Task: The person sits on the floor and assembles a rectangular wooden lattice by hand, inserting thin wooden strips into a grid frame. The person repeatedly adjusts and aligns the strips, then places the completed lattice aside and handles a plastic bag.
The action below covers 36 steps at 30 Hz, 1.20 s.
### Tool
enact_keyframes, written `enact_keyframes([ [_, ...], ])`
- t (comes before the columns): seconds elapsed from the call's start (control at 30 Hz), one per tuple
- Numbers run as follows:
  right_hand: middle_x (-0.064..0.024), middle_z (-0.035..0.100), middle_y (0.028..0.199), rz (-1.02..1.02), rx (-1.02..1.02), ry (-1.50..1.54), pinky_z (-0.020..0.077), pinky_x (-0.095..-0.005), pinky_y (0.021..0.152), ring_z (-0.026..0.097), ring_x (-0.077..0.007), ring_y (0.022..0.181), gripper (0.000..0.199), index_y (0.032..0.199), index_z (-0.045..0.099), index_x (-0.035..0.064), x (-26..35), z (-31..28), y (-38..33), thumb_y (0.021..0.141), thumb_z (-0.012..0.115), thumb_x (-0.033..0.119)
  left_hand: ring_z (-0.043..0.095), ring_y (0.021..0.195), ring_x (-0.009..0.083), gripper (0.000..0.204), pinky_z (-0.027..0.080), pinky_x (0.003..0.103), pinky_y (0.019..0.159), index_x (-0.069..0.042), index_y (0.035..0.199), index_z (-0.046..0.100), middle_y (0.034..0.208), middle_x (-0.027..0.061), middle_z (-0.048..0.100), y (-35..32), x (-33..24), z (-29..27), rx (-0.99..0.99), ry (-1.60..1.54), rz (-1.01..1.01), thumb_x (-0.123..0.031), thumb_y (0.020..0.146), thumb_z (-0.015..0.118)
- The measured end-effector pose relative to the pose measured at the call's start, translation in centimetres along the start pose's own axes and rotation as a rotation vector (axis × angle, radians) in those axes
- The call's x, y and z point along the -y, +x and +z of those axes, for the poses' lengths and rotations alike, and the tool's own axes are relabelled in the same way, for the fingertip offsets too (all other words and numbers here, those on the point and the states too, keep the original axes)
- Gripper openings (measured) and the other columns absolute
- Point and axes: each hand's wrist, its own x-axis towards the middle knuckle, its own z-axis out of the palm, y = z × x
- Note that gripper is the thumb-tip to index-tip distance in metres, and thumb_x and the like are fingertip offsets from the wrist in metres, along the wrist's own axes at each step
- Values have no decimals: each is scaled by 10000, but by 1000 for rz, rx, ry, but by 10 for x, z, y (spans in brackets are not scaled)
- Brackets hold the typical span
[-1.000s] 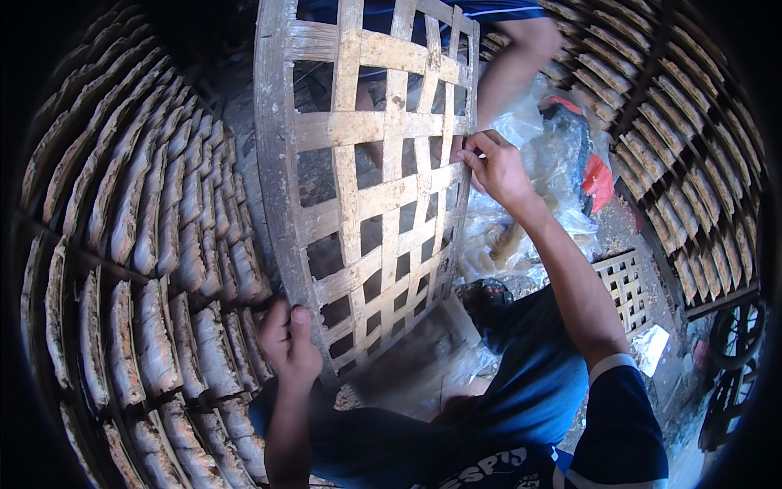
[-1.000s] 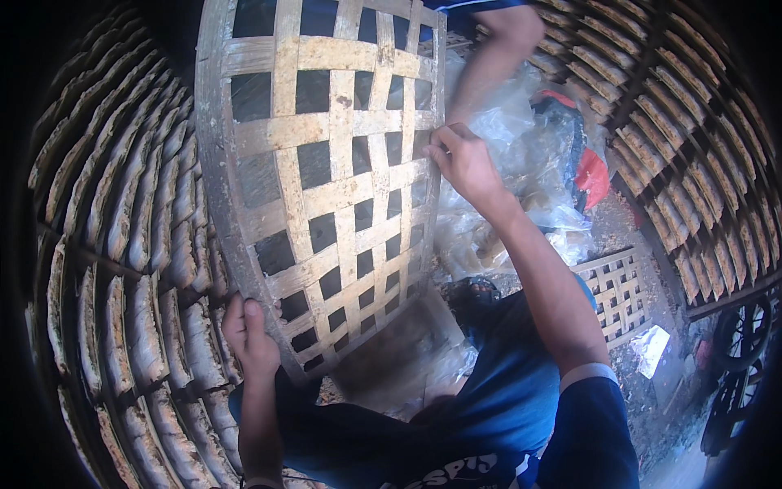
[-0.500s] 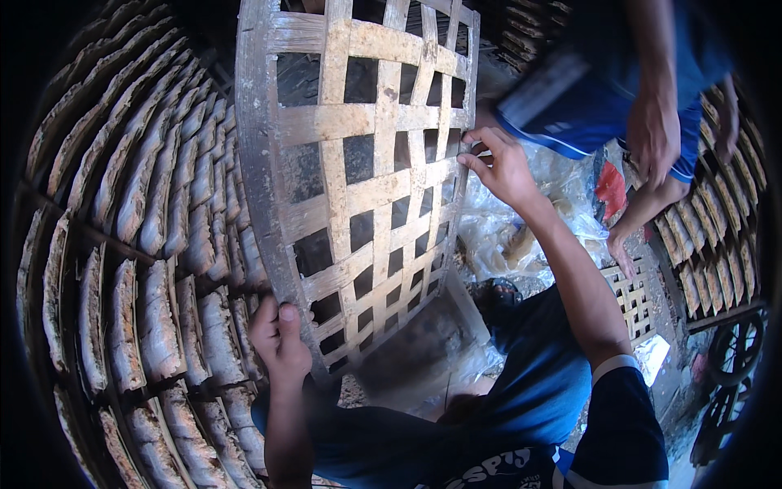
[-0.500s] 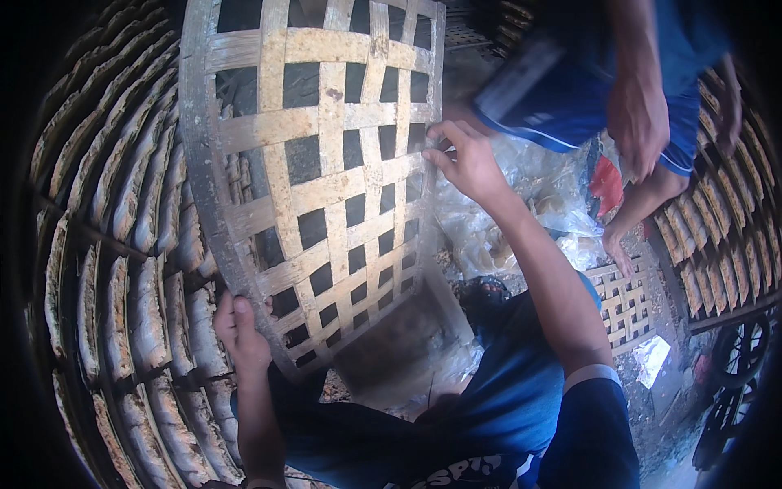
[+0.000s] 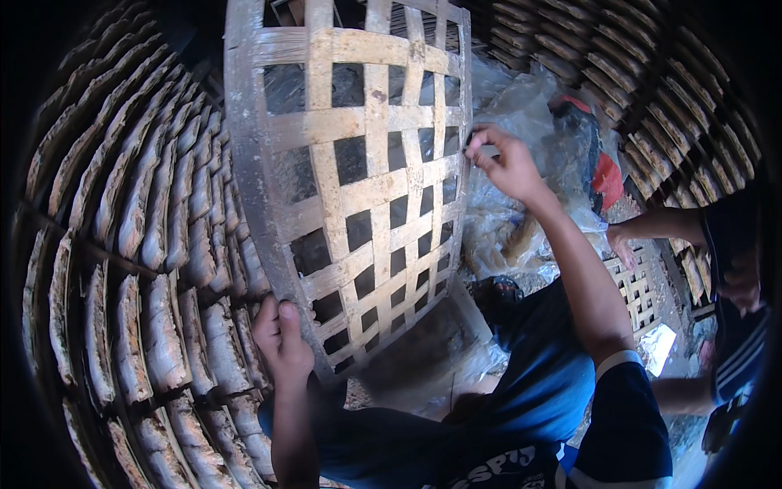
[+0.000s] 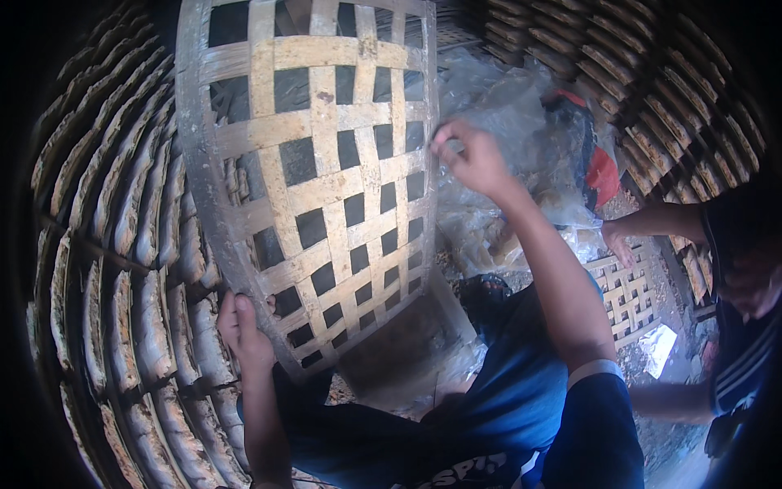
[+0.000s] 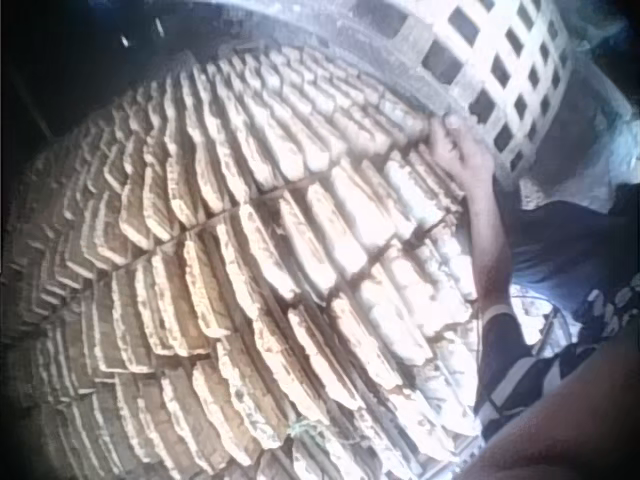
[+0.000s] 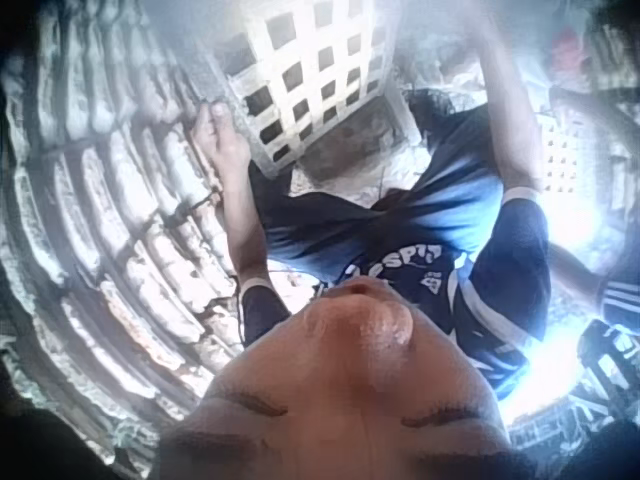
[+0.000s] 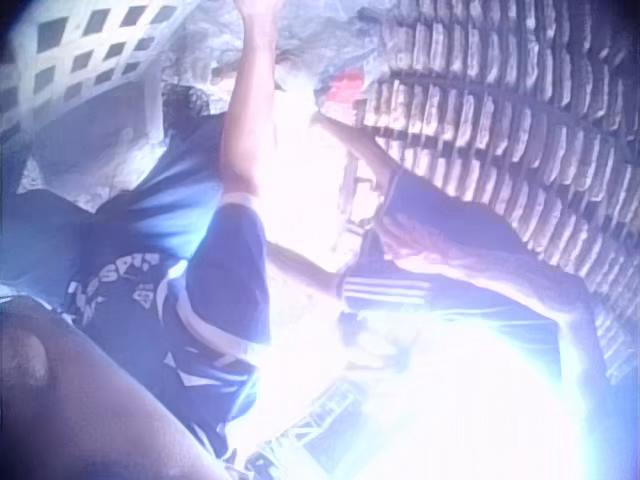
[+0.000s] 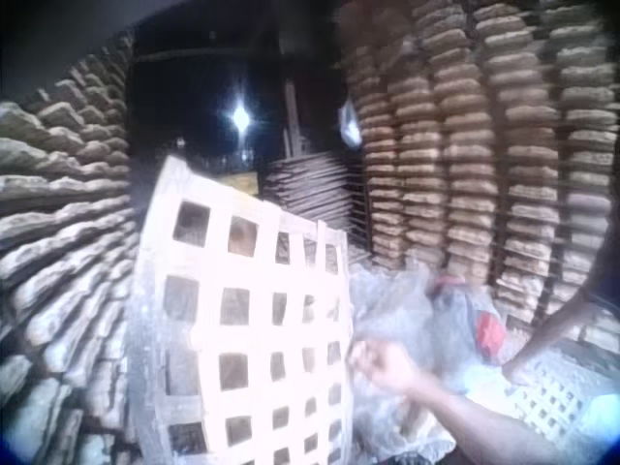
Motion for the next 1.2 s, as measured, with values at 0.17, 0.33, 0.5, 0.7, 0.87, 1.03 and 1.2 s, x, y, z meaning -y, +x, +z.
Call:
enact_keyframes([
  [0.17,-133,710,1065,293,-319,630,583,-334,774,715,-157,870,71,965,632,4,-32,-52,-1,949,640,73,601,679,113,414,484,243,600,-4,1011,598,797,54,630,9,12,-2,-47,-154,-50,-407,1049,515],
  [0.33,-139,729,1045,490,-403,-95,568,-339,735,729,-224,771,230,1059,676,11,-45,-95,-34,918,726,186,567,685,146,410,448,247,593,-15,972,572,770,73,570,12,24,-6,-54,-291,-57,-410,1054,500],
  [0.5,-181,610,1319,168,-309,-603,485,-395,1000,558,-321,1267,490,1212,661,57,-37,-91,-55,865,773,384,546,683,155,442,403,242,553,-17,1013,561,764,86,559,13,30,-2,-63,-351,-70,-453,1048,493],
  [0.7,-217,495,1431,439,-49,385,461,-450,1065,544,-316,1273,892,1452,412,-22,25,-34,-48,817,811,460,555,658,157,475,409,236,540,-22,1059,551,715,86,536,20,38,-4,-32,-445,-146,-491,1045,479],
  [0.87,-8,661,929,430,7,591,524,-252,734,626,-83,779,451,1245,579,25,51,-6,-34,859,800,98,562,636,157,438,429,241,538,-48,954,525,670,66,507,25,43,-1,-24,-402,-180,-475,1044,495],
  [1.03,4,665,853,509,46,658,502,-240,636,591,-67,667,289,1117,640,29,45,-12,-35,875,782,101,568,610,135,439,450,241,540,-65,889,531,679,60,552,29,53,1,22,-347,-151,-470,1051,484],
  [1.2,1,640,758,651,-75,680,469,-242,556,568,-75,589,248,1019,626,39,60,-5,-33,956,719,260,569,592,139,407,447,262,550,-59,955,570,666,61,568,37,61,5,14,-326,-252,-441,1061,478],
])
